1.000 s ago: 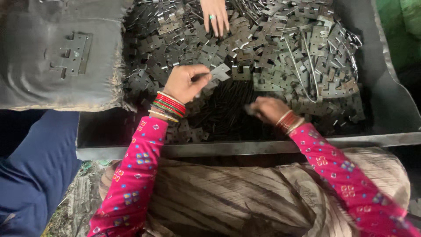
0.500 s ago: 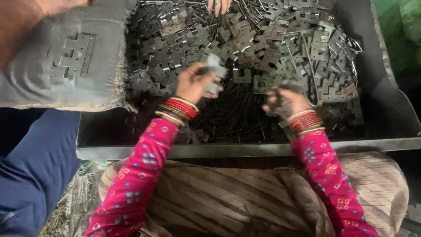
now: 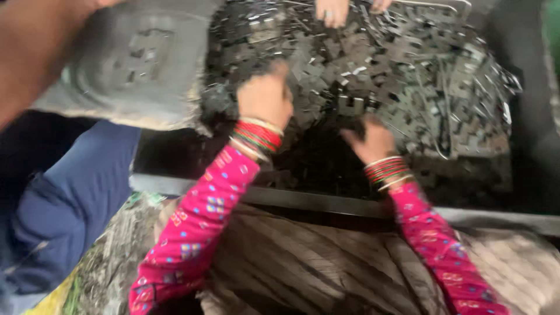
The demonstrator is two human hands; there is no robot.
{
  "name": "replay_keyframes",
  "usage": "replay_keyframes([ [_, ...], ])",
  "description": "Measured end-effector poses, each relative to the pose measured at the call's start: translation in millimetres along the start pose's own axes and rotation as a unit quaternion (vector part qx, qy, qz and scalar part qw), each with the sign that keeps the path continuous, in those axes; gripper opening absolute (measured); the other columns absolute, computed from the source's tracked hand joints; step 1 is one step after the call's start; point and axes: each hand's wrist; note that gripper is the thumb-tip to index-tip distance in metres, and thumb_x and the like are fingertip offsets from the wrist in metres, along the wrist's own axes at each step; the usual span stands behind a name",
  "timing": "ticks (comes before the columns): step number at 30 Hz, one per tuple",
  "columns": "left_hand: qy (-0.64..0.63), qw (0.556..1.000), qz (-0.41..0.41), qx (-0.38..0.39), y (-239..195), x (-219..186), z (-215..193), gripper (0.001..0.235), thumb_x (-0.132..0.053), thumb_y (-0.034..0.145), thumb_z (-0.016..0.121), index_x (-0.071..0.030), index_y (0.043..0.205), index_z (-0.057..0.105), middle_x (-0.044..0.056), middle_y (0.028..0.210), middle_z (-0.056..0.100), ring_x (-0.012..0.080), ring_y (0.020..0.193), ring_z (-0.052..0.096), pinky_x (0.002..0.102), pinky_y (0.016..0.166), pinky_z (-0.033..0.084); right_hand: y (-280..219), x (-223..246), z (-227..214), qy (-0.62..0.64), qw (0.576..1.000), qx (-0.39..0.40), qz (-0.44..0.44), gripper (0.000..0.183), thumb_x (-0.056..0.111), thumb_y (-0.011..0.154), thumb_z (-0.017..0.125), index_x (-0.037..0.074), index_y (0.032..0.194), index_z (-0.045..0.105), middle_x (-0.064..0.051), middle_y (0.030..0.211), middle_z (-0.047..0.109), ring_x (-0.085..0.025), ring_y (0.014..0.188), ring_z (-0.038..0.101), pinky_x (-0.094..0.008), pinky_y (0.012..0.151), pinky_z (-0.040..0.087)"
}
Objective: The person sorts through a bin of metal parts by hand, picking up individual metal pieces and placing them onto a padded surface or back into the bin while other people also reach into the shared container.
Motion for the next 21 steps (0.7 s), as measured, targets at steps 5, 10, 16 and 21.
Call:
replay_keyframes([
  [5, 0.268, 0.954, -0.113, -0.072, 44.5, 128.4, -55.4, 0.017, -0.029, 0.084, 0.075, -0.014, 0.091, 0.069, 0.010, 0.078, 0.071, 0.0324, 0.074, 0.071, 0.047, 0.063, 0.054, 11.9, -68.2, 3.0, -0.196, 0.967, 0.122, 0.109, 0.052, 0.045, 0.086, 0.081, 0.013, 0.125, 0.067, -0.024, 0.105, 0.072, -0.046, 0.101, 0.068, -0.055, 0.086, 0.055],
  [10, 0.331, 0.902, -0.160, -0.226, 28.0, 247.7, -62.0, 0.022, -0.016, 0.078, 0.072, -0.017, 0.100, 0.073, 0.005, 0.081, 0.073, 0.0291, 0.075, 0.072, 0.045, 0.069, 0.053, 5.9, -80.8, 7.7, -0.208, 0.974, 0.087, 0.025, 0.051, 0.034, 0.078, 0.087, 0.013, 0.119, 0.065, -0.020, 0.122, 0.058, -0.044, 0.112, 0.061, -0.054, 0.084, 0.056],
  [16, 0.417, 0.814, -0.078, -0.397, 40.9, 185.4, -78.6, 0.040, -0.028, 0.072, 0.064, -0.019, 0.111, 0.066, 0.004, 0.103, 0.075, 0.0218, 0.096, 0.071, 0.045, 0.078, 0.048, 10.9, -72.0, 3.6, -0.205, 0.976, 0.071, 0.001, 0.047, 0.030, 0.078, 0.087, 0.013, 0.117, 0.066, -0.019, 0.117, 0.059, -0.043, 0.111, 0.063, -0.053, 0.079, 0.056],
  [21, 0.215, 0.976, 0.000, -0.036, 29.6, 49.4, -35.5, 0.015, -0.030, 0.088, 0.068, -0.016, 0.083, 0.070, 0.011, 0.080, 0.072, 0.0334, 0.078, 0.069, 0.054, 0.088, 0.051, 10.9, -58.9, -12.4, -0.053, 0.993, 0.084, 0.055, 0.048, 0.040, 0.078, 0.087, 0.013, 0.114, 0.070, -0.017, 0.105, 0.069, -0.034, 0.092, 0.070, -0.047, 0.078, 0.056],
])
Point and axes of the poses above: each hand's wrist, its own y-axis towards the middle knuckle, its own z-axis out of the palm, x = y × z
